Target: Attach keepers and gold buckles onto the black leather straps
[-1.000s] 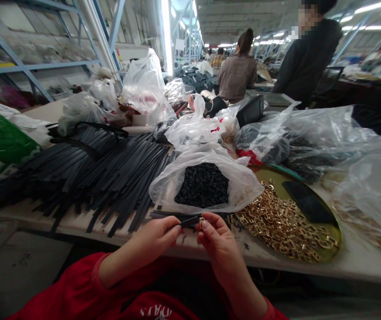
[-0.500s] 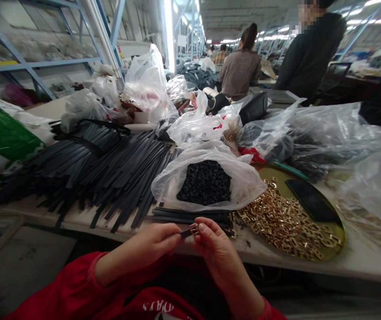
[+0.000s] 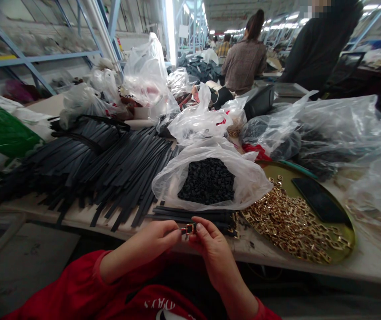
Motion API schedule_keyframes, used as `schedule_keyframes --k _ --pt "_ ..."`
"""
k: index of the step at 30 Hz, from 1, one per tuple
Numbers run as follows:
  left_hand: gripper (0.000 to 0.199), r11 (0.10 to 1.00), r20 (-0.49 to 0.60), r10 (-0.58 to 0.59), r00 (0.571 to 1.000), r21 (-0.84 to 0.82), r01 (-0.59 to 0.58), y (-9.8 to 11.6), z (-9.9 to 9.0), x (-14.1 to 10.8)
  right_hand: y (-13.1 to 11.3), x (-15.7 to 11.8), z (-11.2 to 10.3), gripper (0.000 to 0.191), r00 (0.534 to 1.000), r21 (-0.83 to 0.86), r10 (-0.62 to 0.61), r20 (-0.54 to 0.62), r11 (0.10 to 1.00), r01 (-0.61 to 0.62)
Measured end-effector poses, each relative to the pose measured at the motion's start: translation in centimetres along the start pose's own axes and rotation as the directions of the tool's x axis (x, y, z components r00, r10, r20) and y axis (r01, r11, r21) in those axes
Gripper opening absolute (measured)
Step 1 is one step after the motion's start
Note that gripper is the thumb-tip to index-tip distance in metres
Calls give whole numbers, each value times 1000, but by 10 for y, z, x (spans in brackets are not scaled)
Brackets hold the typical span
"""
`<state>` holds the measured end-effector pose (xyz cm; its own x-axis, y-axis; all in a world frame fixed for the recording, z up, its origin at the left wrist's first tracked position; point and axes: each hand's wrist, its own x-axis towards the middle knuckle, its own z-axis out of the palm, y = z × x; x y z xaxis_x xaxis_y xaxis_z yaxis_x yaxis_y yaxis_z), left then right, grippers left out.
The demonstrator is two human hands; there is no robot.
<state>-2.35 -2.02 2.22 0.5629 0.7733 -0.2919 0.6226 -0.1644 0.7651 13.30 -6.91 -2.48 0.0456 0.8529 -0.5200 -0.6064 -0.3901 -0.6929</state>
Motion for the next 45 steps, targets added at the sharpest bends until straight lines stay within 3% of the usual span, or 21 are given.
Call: schedule_keyframes --k 11,14,18,24,26,29,32,34,36,39,41,43,45 --pt "25 996 53 42 998 71 -46 4 2 1 2 4 0 46 991 -241 -136 5 961 134" --pt "26 997 49 47 998 54 -50 11 1 1 4 7 -1 40 992 -170 -123 -18 978 118" --pt "26 999 52 28 998 23 -29 14 -2 0 9 9 -3 30 1000 25 22 20 999 -22" --pt "25 994 98 -66 993 -80 74 1 -2 -1 8 8 -7 31 993 165 106 46 980 -113" --pt "24 990 84 -72 994 -115 81 -3 -2 0 6 6 -6 31 995 112 82 54 990 -88" --pt "25 989 11 -54 999 -137 55 -5 -3 2 6 2 -4 28 997 -117 -54 51 991 60" --pt "26 991 -16 -17 1000 -134 15 -3 0 4 7 -2 -1 24 962 -373 -236 139 887 271" --pt "24 994 -23 -8 1000 -106 6 -2 3 5 8 -3 0 23 931 -469 -295 215 805 363" --pt "21 995 -24 -20 1000 -93 17 -3 7 4 9 -5 0 23 928 -501 -269 259 784 367" --pt "20 989 0 -68 998 -128 68 -6 10 3 9 -9 -1 28 941 -437 -95 326 867 239" --pt "21 991 -18 -82 996 -105 79 -8 11 3 9 -12 -1 37 921 -374 -8 391 913 166" --pt "22 996 -34 -70 997 -60 68 -10 11 3 10 -13 -1 47 909 -344 -7 418 924 165" --pt "22 997 -28 -68 997 -29 67 -11 11 3 12 -12 -2 45 916 -392 -49 397 894 218"
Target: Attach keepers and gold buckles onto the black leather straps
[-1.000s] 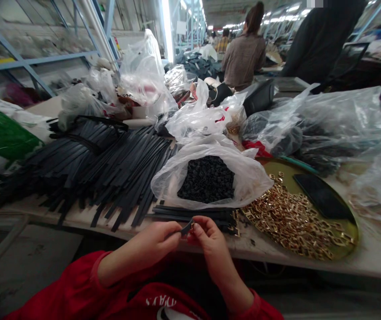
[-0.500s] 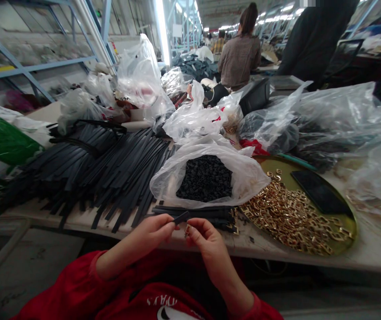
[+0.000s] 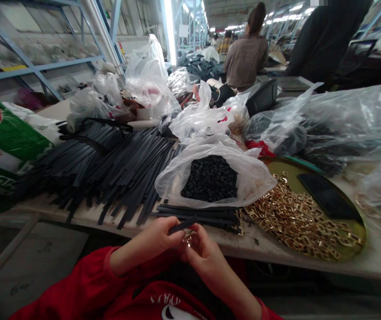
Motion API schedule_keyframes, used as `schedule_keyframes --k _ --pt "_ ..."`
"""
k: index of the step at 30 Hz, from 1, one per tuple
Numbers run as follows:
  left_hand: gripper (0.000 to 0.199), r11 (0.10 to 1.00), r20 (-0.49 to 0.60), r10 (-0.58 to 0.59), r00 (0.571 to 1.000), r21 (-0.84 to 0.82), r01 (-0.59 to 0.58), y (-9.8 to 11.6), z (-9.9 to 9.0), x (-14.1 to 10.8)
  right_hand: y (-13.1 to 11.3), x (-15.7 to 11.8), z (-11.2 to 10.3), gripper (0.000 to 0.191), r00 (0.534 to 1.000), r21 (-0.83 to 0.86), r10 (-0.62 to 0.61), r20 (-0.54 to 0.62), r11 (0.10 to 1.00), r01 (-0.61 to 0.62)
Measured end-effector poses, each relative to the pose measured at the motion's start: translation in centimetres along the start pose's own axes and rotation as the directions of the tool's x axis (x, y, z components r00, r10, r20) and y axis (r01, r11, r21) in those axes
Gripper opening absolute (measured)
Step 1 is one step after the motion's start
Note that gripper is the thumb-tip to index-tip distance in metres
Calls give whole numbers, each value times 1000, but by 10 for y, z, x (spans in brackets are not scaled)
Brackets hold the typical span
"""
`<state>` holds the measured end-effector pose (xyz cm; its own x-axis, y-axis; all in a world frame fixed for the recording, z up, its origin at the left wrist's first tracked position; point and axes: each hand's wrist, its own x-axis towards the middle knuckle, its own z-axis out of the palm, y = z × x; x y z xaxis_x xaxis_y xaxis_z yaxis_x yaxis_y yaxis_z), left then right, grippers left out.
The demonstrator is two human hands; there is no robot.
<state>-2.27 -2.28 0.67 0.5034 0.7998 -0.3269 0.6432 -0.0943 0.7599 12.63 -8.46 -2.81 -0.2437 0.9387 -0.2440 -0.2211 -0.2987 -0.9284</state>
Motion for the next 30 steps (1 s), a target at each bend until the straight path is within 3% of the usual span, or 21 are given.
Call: schedule_keyframes --k 3,5,9,11,14,16,21,27,30 --pt "22 1000 34 -16 999 1 16 -1 1 0 4 4 -2 29 996 -157 -67 -63 986 57" --pt "22 999 64 -19 998 -27 21 -3 2 0 5 6 -4 23 993 -142 -85 -80 987 73" --pt "20 996 107 -28 994 -78 37 -6 3 2 5 7 -7 26 995 51 50 -90 998 -45" --pt "22 994 124 -20 992 -105 33 -6 1 2 4 8 -9 26 984 104 100 -150 991 -85" --pt "30 991 89 2 996 -134 10 -3 -5 0 1 11 -11 23 944 270 130 -305 962 -46" --pt "30 992 79 27 997 -123 -17 -1 -8 -3 -3 12 -11 23 922 445 177 -346 895 -5" --pt "26 993 78 115 990 -41 -112 3 -6 -9 -5 12 -5 26 916 681 293 -274 732 -30" --pt "25 982 44 162 986 88 -165 -1 -1 -11 -1 10 -3 27 884 727 370 -286 685 -52" --pt "25 976 13 182 983 122 -182 1 -1 -13 0 9 1 28 891 717 372 -261 693 -79"
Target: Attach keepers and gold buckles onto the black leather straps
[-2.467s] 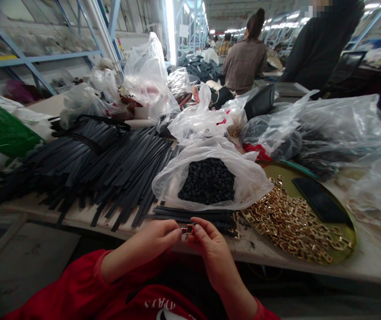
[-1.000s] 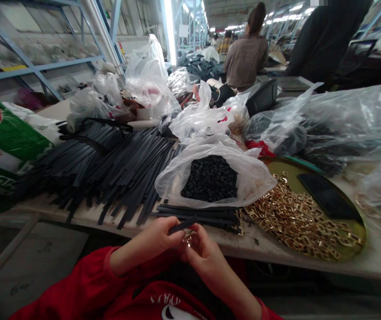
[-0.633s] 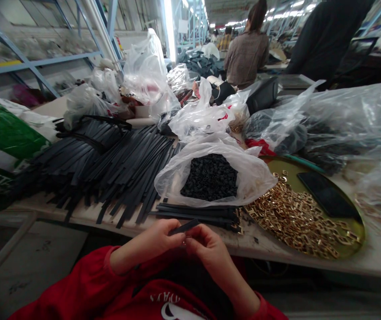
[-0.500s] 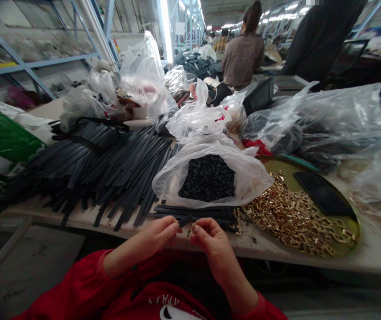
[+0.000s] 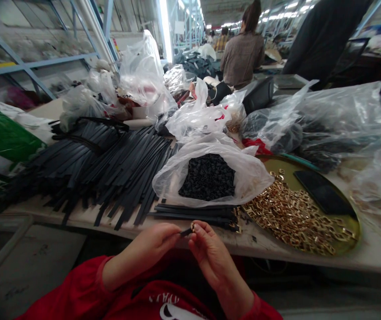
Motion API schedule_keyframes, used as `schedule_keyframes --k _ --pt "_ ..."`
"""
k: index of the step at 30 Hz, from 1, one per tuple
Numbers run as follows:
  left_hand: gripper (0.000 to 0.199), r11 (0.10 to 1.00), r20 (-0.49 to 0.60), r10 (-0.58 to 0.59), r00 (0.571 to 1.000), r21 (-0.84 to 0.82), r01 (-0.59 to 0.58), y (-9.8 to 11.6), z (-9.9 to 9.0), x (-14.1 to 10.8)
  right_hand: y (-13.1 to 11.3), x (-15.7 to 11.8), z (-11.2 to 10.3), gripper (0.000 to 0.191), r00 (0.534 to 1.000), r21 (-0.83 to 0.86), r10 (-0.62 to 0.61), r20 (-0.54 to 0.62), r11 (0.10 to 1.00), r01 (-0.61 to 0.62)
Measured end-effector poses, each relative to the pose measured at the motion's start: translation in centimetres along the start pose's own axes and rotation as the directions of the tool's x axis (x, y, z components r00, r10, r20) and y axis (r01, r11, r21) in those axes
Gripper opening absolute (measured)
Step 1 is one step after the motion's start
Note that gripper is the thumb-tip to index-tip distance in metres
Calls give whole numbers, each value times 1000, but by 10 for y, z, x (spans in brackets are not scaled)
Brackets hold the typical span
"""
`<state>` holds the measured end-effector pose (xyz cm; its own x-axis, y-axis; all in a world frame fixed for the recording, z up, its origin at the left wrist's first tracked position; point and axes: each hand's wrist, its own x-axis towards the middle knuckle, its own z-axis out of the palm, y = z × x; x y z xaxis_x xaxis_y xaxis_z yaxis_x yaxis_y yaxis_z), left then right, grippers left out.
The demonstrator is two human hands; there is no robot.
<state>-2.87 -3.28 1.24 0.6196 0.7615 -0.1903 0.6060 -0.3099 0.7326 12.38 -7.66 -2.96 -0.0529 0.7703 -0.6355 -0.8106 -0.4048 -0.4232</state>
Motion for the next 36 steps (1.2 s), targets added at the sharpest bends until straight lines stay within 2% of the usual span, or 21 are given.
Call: schedule_keyframes --k 2,4,6,8,10,13,17,21,23,24,26,27,28,29,32,34,36 --pt "25 999 -23 -12 1000 -34 11 4 1 0 3 -2 2 24 998 -85 -51 41 995 55" --pt "20 988 -32 -46 998 -146 41 7 3 1 6 -4 3 22 984 -215 -164 73 961 176" --pt "15 956 -2 -87 996 -280 83 9 5 2 8 -5 3 23 958 -312 -276 82 906 287" --pt "17 904 61 -120 991 -405 134 8 6 2 10 -7 3 24 944 -357 -317 90 875 328" --pt "18 840 118 -143 983 -510 184 7 7 1 12 -7 3 26 949 -377 -295 110 871 314" --pt "17 764 146 -174 974 -604 227 7 5 2 14 -8 3 28 957 -412 -261 126 864 290" --pt "14 706 210 -231 950 -635 312 11 2 5 13 -9 2 28 947 -458 -280 160 829 322" --pt "14 666 255 -256 932 -652 362 12 5 8 12 -8 2 30 972 -391 -164 170 894 219" --pt "14 654 255 -269 929 -659 370 9 9 9 12 -8 2 30 972 -418 -168 166 880 223" --pt "13 655 254 -277 927 -656 375 8 11 9 12 -8 1 30 960 -484 -230 160 829 279" --pt "12 684 239 -307 921 -617 388 5 15 9 12 -8 -3 27 897 -656 -407 175 631 414" --pt "12 715 220 -322 921 -581 388 4 16 8 12 -8 -5 26 861 -718 -468 197 530 452" --pt "12 749 193 -330 924 -542 381 3 17 7 11 -7 -7 25 845 -748 -488 217 473 465" --pt "14 782 166 -327 930 -506 365 2 18 5 11 -7 -9 25 857 -751 -464 226 478 456" --pt "17 827 159 -262 952 -472 306 3 17 0 8 -5 -13 29 943 -647 -250 221 686 333" --pt "17 808 207 -233 950 -503 308 7 15 -2 6 -5 -15 28 963 -570 -127 239 784 245" --pt "14 771 247 -241 938 -538 340 10 12 -3 6 -6 -15 27 965 -540 -74 253 817 204"
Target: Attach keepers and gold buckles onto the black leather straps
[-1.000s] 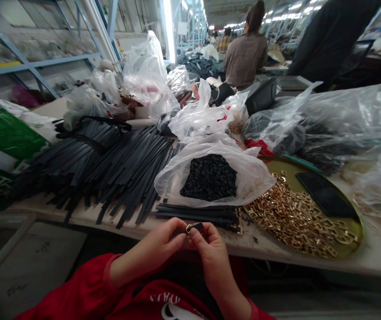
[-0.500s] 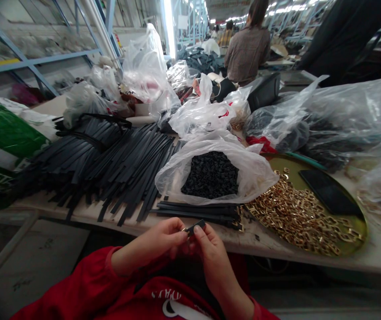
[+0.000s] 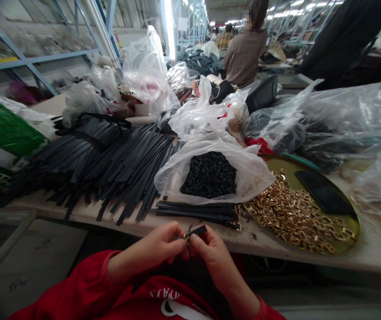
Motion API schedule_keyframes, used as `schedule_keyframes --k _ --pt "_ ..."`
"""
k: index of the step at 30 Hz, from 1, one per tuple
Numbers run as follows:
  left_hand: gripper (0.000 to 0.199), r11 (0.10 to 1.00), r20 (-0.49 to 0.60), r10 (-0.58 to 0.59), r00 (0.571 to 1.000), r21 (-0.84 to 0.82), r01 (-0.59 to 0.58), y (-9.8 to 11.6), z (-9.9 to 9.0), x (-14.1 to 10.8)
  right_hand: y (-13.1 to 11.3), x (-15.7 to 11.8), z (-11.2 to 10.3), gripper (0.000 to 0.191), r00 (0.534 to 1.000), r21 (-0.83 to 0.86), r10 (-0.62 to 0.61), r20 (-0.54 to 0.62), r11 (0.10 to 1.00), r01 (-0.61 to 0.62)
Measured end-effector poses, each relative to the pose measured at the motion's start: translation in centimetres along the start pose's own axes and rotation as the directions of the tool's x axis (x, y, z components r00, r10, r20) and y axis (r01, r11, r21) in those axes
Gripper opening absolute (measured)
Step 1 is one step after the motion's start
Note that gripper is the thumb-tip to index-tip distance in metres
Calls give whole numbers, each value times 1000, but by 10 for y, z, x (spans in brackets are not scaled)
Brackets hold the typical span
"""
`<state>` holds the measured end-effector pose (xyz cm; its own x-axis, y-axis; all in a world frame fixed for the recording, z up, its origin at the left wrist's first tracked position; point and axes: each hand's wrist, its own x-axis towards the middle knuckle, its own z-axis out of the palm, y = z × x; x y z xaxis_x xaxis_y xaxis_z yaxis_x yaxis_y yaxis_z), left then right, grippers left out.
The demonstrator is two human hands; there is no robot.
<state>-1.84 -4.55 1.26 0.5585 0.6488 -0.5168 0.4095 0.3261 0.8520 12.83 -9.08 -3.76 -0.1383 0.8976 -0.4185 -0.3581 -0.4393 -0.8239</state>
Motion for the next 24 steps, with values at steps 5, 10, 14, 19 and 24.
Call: schedule_keyframes --k 5,10,14,19,24 --pt "14 998 -10 -43 999 -46 42 6 1 -5 -1 -7 2 26 990 -199 -130 -50 973 117" --pt "17 998 -58 -16 998 57 19 6 1 -9 -5 -12 1 21 936 -524 -342 -83 814 250" --pt "28 999 -9 1 1000 47 0 6 -1 -8 -13 -13 5 24 990 -312 -135 44 940 142" --pt "19 981 -112 148 983 142 -132 8 -6 2 -34 -5 -2 24 963 -518 -181 198 815 259" --pt "16 945 -138 225 965 271 -181 7 -13 23 -72 43 -38 27 967 -793 -225 121 564 230"
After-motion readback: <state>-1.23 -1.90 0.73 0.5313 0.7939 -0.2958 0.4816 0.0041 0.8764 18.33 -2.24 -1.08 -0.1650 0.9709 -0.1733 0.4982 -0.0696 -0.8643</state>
